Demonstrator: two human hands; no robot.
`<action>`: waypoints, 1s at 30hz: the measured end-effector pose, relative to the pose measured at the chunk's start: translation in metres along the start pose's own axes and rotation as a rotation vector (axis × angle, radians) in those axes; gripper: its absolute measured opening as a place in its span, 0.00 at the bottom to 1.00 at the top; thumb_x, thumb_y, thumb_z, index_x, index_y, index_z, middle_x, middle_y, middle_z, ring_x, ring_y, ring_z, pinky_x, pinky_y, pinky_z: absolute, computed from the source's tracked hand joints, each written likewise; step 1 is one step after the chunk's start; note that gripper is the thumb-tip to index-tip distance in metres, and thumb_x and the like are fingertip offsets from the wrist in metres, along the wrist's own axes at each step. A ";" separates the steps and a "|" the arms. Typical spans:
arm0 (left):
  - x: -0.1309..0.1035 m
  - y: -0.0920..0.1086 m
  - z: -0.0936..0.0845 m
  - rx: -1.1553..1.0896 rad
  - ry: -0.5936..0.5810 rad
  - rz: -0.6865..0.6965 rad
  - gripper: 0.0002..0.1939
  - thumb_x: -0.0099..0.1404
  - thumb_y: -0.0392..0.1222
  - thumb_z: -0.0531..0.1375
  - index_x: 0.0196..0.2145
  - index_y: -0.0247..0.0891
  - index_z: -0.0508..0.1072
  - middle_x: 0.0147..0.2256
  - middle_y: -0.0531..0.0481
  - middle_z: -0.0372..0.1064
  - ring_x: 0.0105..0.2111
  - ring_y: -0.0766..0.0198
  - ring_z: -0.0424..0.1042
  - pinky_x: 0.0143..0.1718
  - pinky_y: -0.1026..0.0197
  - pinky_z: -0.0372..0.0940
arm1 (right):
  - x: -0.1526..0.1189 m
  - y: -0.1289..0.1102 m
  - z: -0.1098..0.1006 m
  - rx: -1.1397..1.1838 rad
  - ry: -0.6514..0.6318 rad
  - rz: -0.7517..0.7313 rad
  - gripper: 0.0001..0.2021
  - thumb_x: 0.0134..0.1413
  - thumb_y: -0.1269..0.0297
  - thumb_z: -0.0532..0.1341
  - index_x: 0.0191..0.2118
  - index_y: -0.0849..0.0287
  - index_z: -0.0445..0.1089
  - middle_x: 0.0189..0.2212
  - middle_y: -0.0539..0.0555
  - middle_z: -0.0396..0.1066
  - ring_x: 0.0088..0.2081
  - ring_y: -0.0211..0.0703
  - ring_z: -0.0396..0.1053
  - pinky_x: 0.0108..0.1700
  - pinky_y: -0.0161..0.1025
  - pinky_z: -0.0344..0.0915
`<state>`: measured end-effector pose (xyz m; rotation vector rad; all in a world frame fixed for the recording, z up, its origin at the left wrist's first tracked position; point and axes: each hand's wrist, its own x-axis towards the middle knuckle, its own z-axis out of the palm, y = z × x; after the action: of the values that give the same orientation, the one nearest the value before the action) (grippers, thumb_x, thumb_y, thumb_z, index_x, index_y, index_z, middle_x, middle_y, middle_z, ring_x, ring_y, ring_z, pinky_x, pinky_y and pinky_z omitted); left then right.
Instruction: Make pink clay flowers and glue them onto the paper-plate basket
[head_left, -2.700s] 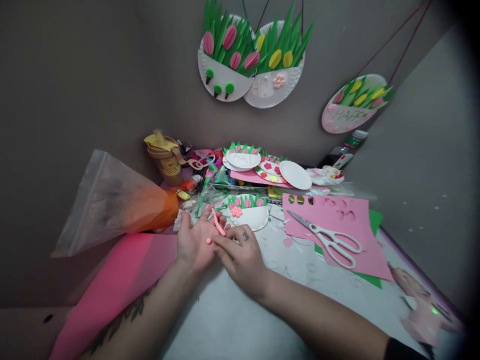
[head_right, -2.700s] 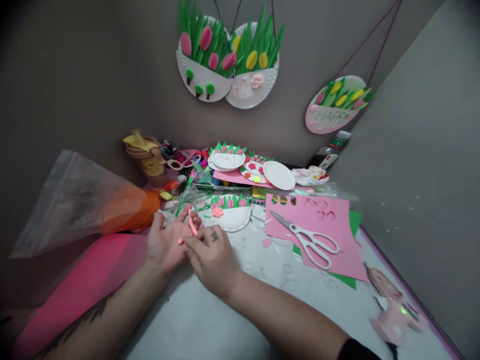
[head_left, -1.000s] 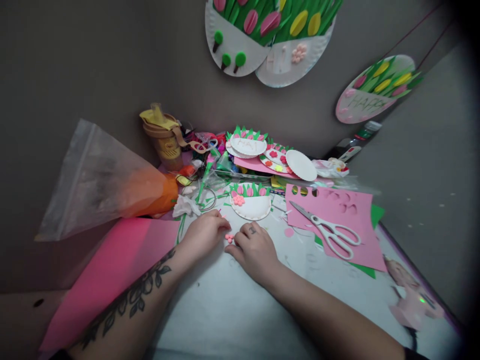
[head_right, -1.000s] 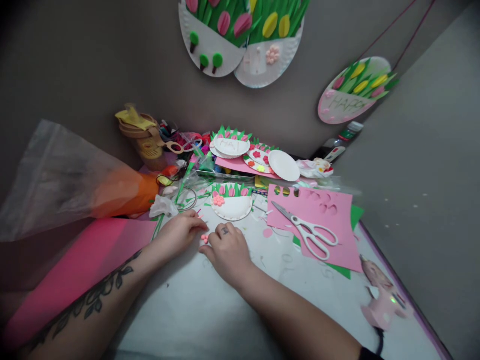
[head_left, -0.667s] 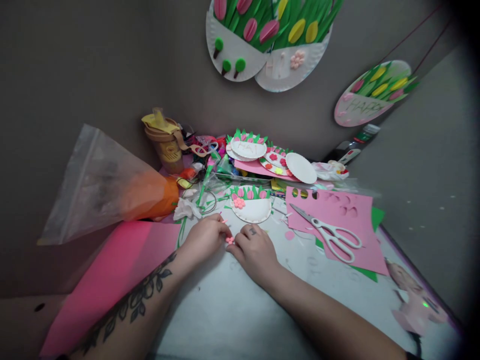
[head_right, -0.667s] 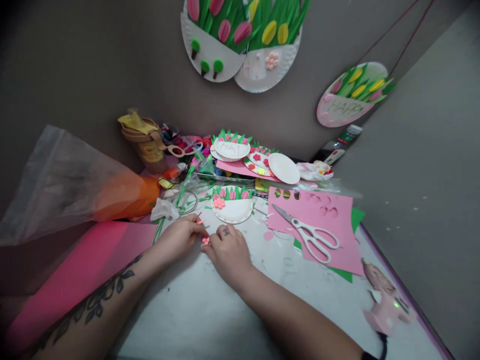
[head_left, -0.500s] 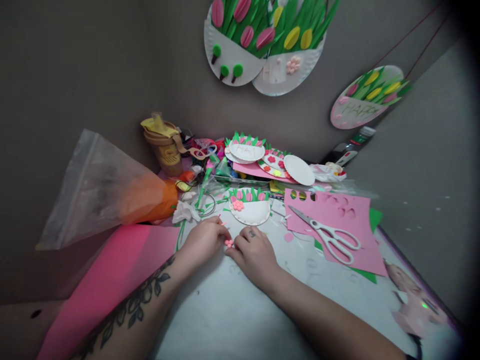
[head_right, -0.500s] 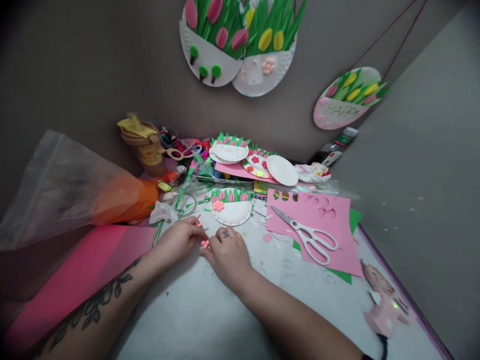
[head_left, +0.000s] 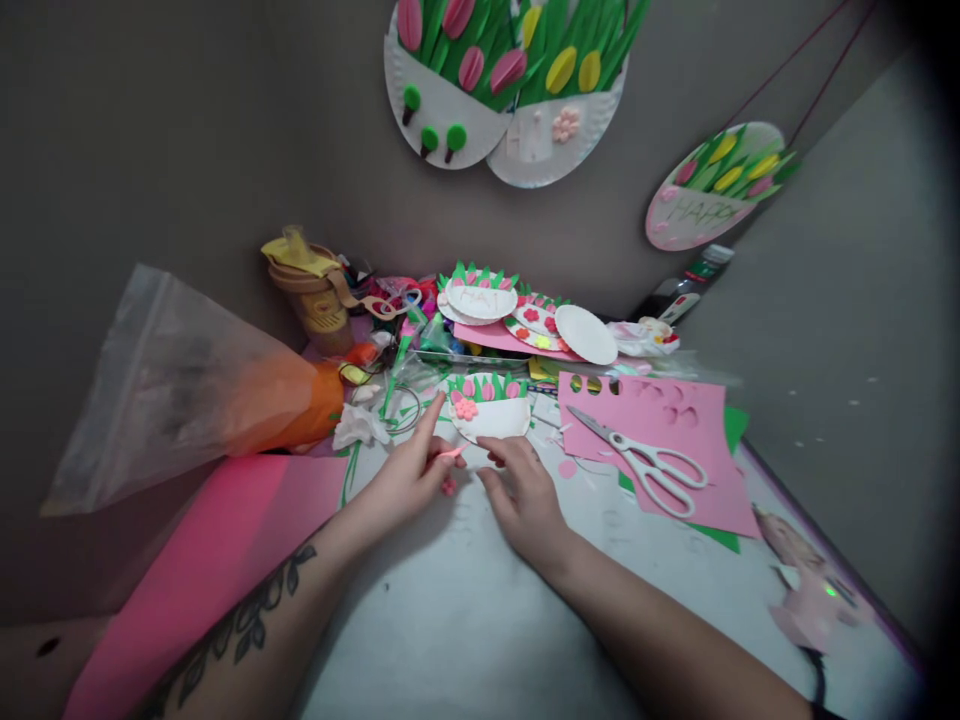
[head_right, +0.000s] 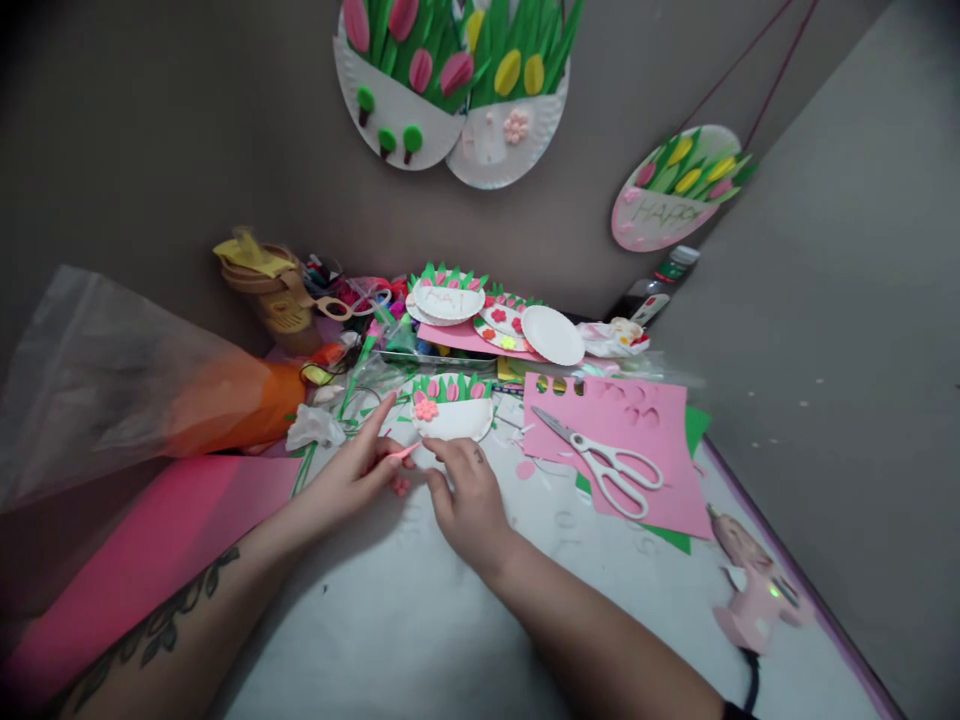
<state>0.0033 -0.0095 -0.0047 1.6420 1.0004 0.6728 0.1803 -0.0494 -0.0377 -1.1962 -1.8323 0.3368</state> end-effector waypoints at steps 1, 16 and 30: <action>-0.001 0.000 0.001 0.003 -0.020 0.007 0.40 0.66 0.40 0.50 0.67 0.39 0.29 0.30 0.53 0.68 0.27 0.66 0.68 0.35 0.61 0.63 | 0.000 0.000 0.000 0.001 -0.001 -0.021 0.16 0.60 0.72 0.54 0.53 0.54 0.62 0.40 0.56 0.65 0.42 0.46 0.64 0.44 0.44 0.65; -0.003 0.004 0.006 -0.009 -0.064 0.005 0.37 0.66 0.41 0.52 0.67 0.37 0.37 0.30 0.52 0.70 0.32 0.65 0.67 0.36 0.63 0.60 | 0.000 -0.001 -0.002 0.000 0.072 -0.049 0.07 0.59 0.72 0.59 0.40 0.55 0.72 0.32 0.53 0.69 0.38 0.44 0.64 0.41 0.42 0.63; -0.007 0.009 0.005 -0.258 -0.195 -0.112 0.44 0.65 0.47 0.55 0.67 0.34 0.31 0.25 0.55 0.67 0.27 0.66 0.66 0.31 0.63 0.59 | 0.004 -0.007 -0.003 0.148 0.015 -0.077 0.08 0.58 0.70 0.60 0.41 0.52 0.72 0.34 0.52 0.66 0.39 0.43 0.64 0.43 0.42 0.63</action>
<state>0.0071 -0.0187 0.0028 1.3864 0.8215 0.5318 0.1779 -0.0499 -0.0294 -1.0215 -1.8026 0.4109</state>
